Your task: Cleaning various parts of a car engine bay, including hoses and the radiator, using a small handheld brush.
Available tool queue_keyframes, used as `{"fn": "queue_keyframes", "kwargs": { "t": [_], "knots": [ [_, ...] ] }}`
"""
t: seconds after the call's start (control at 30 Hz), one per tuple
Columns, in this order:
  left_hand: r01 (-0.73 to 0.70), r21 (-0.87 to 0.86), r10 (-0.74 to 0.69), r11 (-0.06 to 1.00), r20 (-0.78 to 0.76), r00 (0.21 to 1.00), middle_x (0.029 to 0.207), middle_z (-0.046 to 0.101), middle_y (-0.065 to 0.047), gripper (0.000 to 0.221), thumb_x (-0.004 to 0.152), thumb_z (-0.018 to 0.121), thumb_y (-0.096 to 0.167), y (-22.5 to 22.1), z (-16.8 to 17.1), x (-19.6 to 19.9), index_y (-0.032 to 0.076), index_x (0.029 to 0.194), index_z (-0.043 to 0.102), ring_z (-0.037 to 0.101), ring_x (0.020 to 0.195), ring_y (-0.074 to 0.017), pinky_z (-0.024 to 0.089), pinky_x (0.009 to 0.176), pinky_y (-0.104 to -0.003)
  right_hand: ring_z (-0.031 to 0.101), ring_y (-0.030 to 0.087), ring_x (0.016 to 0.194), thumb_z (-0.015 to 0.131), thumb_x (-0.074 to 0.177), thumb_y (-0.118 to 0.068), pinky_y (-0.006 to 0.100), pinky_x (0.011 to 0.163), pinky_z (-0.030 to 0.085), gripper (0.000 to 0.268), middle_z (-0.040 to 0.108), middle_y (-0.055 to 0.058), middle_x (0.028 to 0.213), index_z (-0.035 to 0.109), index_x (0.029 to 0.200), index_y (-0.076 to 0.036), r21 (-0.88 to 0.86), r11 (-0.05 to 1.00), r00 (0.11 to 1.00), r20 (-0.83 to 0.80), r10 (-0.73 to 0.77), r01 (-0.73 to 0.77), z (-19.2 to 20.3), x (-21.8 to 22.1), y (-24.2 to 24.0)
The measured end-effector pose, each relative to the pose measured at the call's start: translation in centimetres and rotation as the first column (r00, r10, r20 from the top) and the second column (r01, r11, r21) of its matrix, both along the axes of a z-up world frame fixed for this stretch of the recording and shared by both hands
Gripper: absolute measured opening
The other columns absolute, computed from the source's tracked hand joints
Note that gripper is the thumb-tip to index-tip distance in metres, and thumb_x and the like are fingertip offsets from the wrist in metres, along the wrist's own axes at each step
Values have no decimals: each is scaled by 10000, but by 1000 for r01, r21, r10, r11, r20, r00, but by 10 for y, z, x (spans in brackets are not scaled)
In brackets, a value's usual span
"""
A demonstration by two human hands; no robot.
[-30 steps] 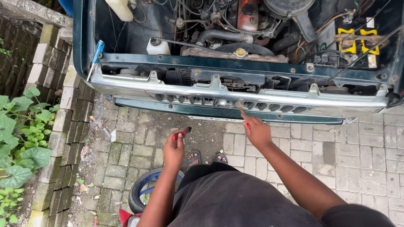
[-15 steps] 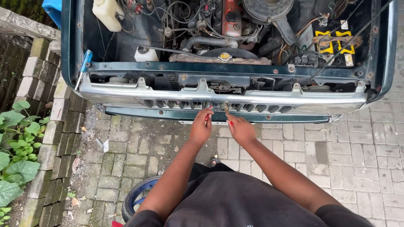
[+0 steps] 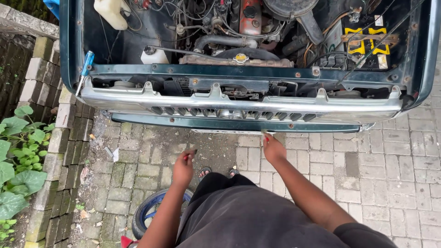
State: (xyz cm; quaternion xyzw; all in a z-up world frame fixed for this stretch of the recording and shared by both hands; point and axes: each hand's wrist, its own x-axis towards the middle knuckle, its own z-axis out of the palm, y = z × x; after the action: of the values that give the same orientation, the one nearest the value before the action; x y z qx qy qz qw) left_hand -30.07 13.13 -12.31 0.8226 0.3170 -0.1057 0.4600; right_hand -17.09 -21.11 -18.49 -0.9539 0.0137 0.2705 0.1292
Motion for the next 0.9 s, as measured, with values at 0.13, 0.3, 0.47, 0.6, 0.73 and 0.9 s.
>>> {"fn": "queue_keyframes", "kwargs": {
  "t": [0.13, 0.3, 0.47, 0.6, 0.73, 0.9],
  "knots": [
    [-98, -12, 99, 995, 1, 995, 1116, 771, -159, 248, 1056, 501, 160, 3, 30, -16, 155, 1177, 718, 690, 1162, -351, 538, 990, -477, 656, 407, 1231, 357, 1128, -338, 550, 1022, 542, 473, 656, 224, 1343, 453, 1577, -225, 173, 892, 891, 113, -440, 419, 26, 11, -6],
    [-190, -70, 188, 979, -34, 982, 1245, 742, -189, 275, 1074, 461, 110, -3, 89, -29, 90, 1208, 700, 650, 1263, -324, 490, 1077, -474, 675, 332, 1202, 378, 1143, -408, 507, 1001, 560, 478, 678, 133, 1310, 451, 1584, -242, 229, 747, 732, 162, -661, 624, -107, 31, -15],
    [-250, -11, 248, 968, -95, 964, 1283, 760, -68, 254, 1060, 462, 219, 16, 77, -51, 166, 1184, 678, 720, 1186, -209, 544, 817, -363, 572, 230, 525, 278, 1054, -534, 397, 500, 412, 554, 752, 128, 875, 606, 1403, -254, 530, 814, 965, -35, -261, 239, -52, 23, 41],
    [-299, 9, 298, 954, -107, 949, 1271, 749, -93, 268, 1064, 460, 190, 28, 74, -62, 123, 1205, 677, 699, 1224, -202, 547, 973, -379, 730, 346, 906, 394, 1072, -395, 516, 662, 578, 461, 708, 102, 1278, 533, 1493, -268, 470, 747, 730, 268, -629, 470, -112, 22, 38],
    [-323, -45, 322, 945, -44, 946, 1306, 730, -76, 242, 1058, 467, 190, 39, 72, -61, 121, 1186, 661, 694, 1244, -188, 527, 1017, -363, 704, 362, 955, 262, 1076, -455, 494, 742, 548, 479, 746, 73, 1150, 597, 1383, -305, 503, 810, 918, 76, -390, 303, -105, 18, 42],
    [-313, -100, 310, 945, -39, 950, 1334, 712, -102, 257, 1064, 453, 196, 49, 83, -36, 124, 1223, 642, 665, 1291, -185, 511, 1042, -359, 667, 353, 664, 356, 1069, -388, 521, 558, 493, 460, 720, 109, 795, 538, 1488, -335, 397, 678, 717, 70, -694, 618, -106, 13, 58]
  ]
}}
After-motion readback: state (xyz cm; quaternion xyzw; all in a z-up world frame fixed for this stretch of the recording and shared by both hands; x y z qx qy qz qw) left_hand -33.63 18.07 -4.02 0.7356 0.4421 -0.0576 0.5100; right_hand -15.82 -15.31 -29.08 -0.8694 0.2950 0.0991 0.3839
